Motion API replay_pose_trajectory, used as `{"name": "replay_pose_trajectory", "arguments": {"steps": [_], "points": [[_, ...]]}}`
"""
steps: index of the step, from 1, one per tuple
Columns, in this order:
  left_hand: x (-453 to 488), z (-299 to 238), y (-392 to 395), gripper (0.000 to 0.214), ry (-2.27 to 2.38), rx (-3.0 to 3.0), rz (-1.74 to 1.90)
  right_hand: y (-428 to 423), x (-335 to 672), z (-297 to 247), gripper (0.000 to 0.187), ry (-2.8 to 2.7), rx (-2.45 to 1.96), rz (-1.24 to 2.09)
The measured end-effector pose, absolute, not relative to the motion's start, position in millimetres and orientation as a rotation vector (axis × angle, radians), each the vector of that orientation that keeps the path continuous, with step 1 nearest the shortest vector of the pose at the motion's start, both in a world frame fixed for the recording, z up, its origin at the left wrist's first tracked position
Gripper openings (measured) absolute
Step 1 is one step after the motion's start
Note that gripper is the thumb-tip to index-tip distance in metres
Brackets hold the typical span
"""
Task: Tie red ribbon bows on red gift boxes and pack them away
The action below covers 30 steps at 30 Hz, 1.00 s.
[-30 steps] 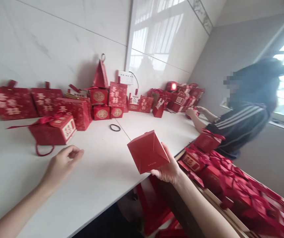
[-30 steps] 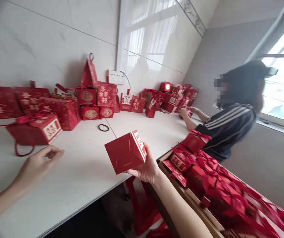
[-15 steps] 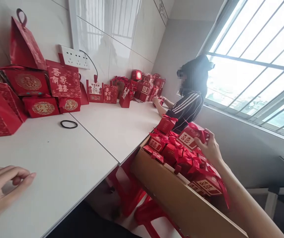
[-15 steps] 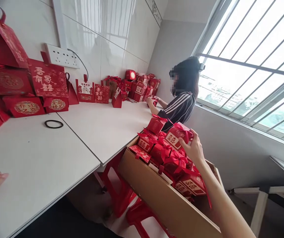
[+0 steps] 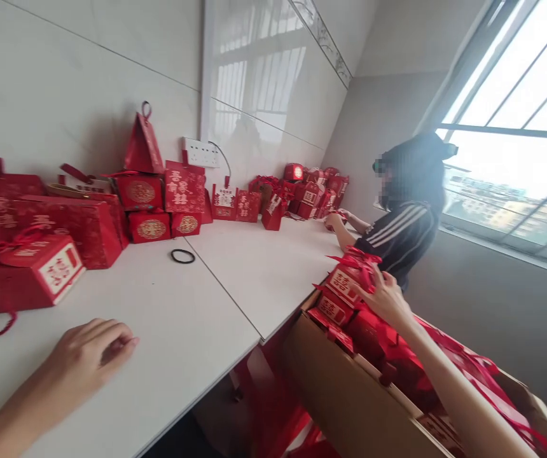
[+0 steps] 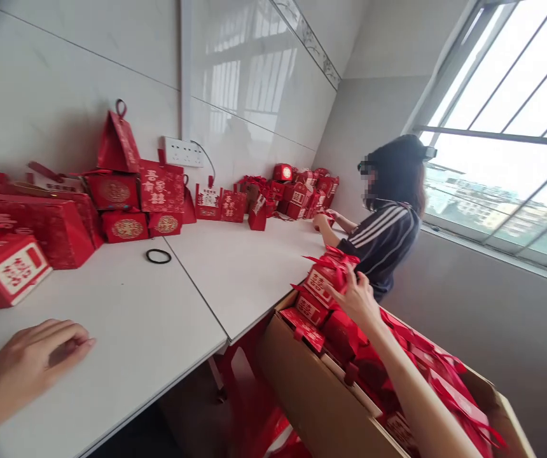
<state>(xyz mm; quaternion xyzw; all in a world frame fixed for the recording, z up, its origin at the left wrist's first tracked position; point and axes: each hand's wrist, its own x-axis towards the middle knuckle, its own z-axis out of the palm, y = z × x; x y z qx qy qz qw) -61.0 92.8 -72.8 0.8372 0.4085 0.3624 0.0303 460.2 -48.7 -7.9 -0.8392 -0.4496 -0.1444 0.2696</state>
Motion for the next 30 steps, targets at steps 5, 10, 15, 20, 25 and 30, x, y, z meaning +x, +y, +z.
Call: {"name": "replay_pose_trajectory", "arguments": {"steps": [5,10,15,20,25,30], "points": [[-49,-58,78,0.020,1.242,2.658,0.895,-29,415,19,0.072,-1.481,-1.886,-0.626],[-44,-56,72,0.015,1.264,2.651,0.855,43,265,35,0.037,-2.138,-1.287,0.196],[-51,-51,67,0.014,1.176,2.740,1.090,129,103,24,0.056,-2.276,-1.113,0.685],[-64,-43,70,0.019,1.198,2.740,1.492,173,8,17,0.092,-2.100,-1.328,0.765],[-66,-41,73,0.020,1.246,2.654,1.722,180,-27,21,0.101,-2.146,-1.378,0.658],[-72,-30,68,0.014,0.991,2.647,1.981,188,-27,22,0.100,-2.265,-1.331,0.613]]}}
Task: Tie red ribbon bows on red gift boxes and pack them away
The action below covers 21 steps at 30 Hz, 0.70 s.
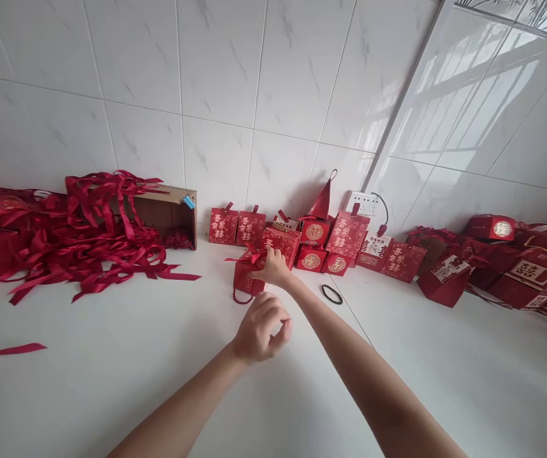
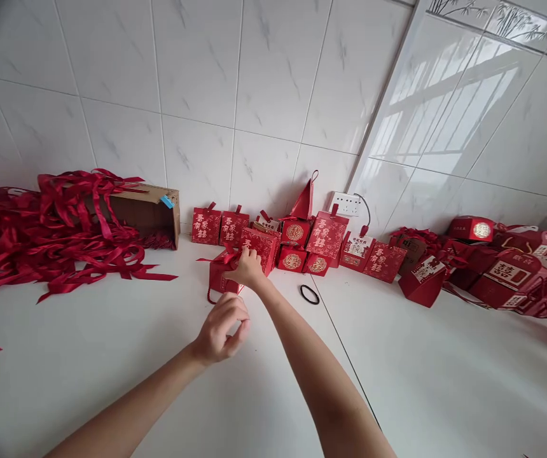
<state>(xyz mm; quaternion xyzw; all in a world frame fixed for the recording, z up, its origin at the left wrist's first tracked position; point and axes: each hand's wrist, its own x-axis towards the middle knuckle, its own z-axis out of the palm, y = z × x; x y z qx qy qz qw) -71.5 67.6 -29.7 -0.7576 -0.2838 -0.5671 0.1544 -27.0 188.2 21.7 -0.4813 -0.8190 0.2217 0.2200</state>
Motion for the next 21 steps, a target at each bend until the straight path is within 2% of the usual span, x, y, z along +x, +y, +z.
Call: {"name": "replay_pose_trajectory", "arguments": {"steps": [3,5,9,12,13,15,18,21], "points": [[-89,-16,67,0.010,-0.849,-1.940,-1.744,182,1,25,0.106,-2.381,-1.175,0.632],[-104,-8,70,0.008,-1.041,-1.666,-1.885,173,32,30,0.111,-2.497,-0.989,0.742],[-120,-4,88,0.017,-1.687,-1.261,-2.389,153,97,35,0.109,-2.607,-0.683,1.090],[-110,-12,98,0.031,-2.200,-1.456,-2.638,146,127,19,0.106,-2.389,-0.706,1.299],[-104,-15,99,0.037,-2.333,-1.606,-2.683,146,132,10,0.101,-2.266,-0.759,1.322],[-90,-20,97,0.044,-2.451,-1.969,-2.735,143,136,-11,0.079,-2.025,-0.894,1.310],[-73,-24,88,0.048,-2.382,-2.411,-2.713,135,134,-33,0.047,-1.876,-0.999,1.336],[-65,-24,79,0.056,-2.158,-2.543,-2.573,125,129,-34,0.037,-1.855,-0.901,1.359]]}}
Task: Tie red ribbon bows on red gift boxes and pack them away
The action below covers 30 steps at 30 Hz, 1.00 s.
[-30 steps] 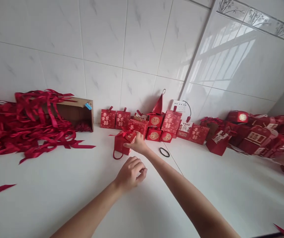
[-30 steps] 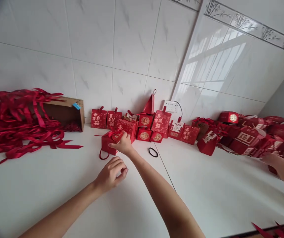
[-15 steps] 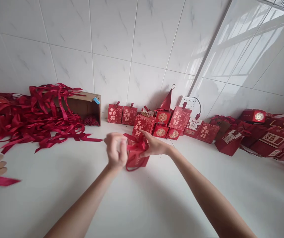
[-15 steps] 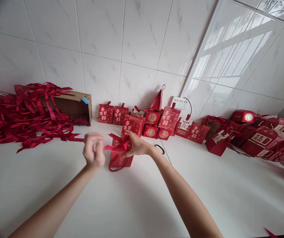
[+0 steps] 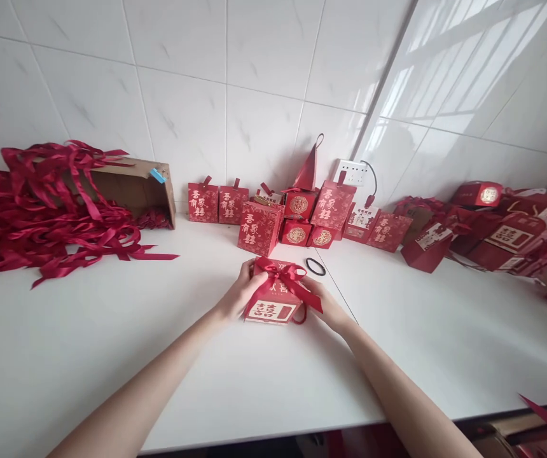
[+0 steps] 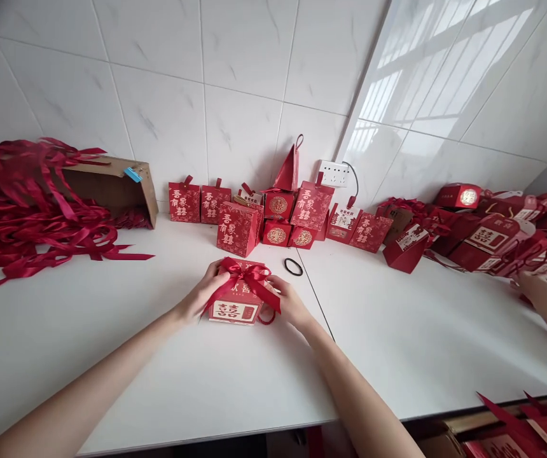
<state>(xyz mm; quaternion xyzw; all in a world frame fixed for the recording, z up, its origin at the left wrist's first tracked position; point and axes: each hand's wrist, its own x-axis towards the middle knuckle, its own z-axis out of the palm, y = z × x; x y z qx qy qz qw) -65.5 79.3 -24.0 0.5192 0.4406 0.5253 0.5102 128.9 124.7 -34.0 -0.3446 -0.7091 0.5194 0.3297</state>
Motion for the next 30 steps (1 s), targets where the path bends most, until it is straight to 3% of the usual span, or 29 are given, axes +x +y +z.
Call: {"name": "replay_pose_trajectory", "arguments": {"steps": [5,10,18,22,30], "points": [[-75,-27,78,0.070,1.216,1.782,1.353,123,120,-20,0.033,-1.747,-0.759,1.267],[-83,-34,85,0.069,1.227,1.771,1.288,122,119,-26,0.033,-1.707,-0.913,1.331],[-74,-30,77,0.070,1.258,1.818,1.262,102,128,-16,0.044,-1.777,-1.007,0.572],[-74,-29,77,0.070,1.250,1.803,1.247,101,130,-12,0.047,-1.877,-1.051,0.700],[-75,-29,76,0.072,1.291,1.839,1.243,108,129,-18,0.025,-1.843,-0.981,0.793]]}}
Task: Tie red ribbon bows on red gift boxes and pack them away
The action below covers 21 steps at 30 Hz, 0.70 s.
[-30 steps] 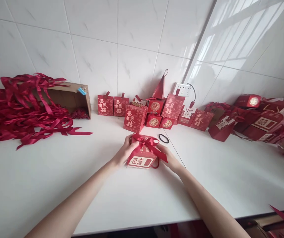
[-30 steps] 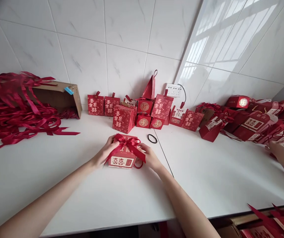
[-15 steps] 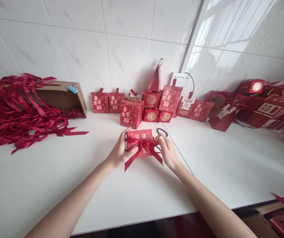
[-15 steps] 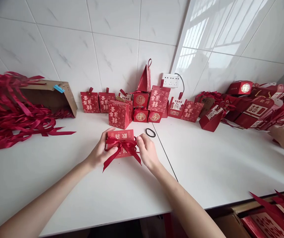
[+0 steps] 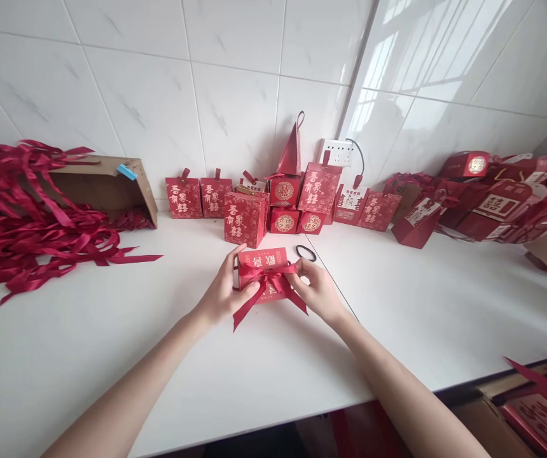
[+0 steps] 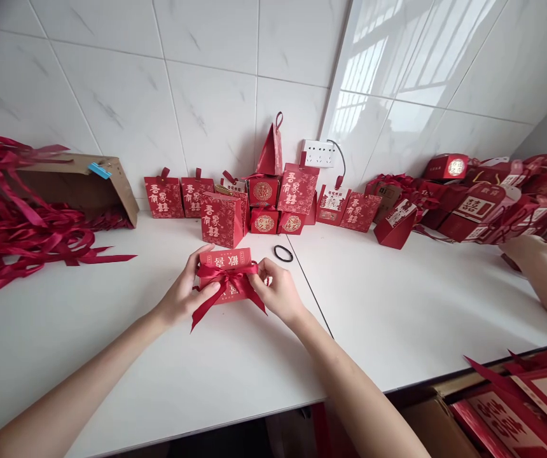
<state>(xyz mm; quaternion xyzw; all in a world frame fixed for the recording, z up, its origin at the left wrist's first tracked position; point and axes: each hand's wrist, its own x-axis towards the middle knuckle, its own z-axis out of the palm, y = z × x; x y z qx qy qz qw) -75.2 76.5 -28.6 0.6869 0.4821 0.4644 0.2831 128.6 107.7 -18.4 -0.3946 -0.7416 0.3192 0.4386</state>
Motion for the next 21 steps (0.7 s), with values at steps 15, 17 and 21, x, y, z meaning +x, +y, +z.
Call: {"name": "replay_pose_trajectory", "arguments": {"steps": [15,17,21], "points": [[-62,-24,71,0.028,1.355,1.953,1.572,107,125,-28,0.015,-1.868,-0.699,0.537],[-61,-24,71,0.017,1.415,1.951,1.578,107,126,-26,0.018,-1.906,-0.718,0.466],[-61,-24,71,0.013,1.379,1.915,1.603,108,126,-26,0.021,-1.894,-0.706,0.402]]}}
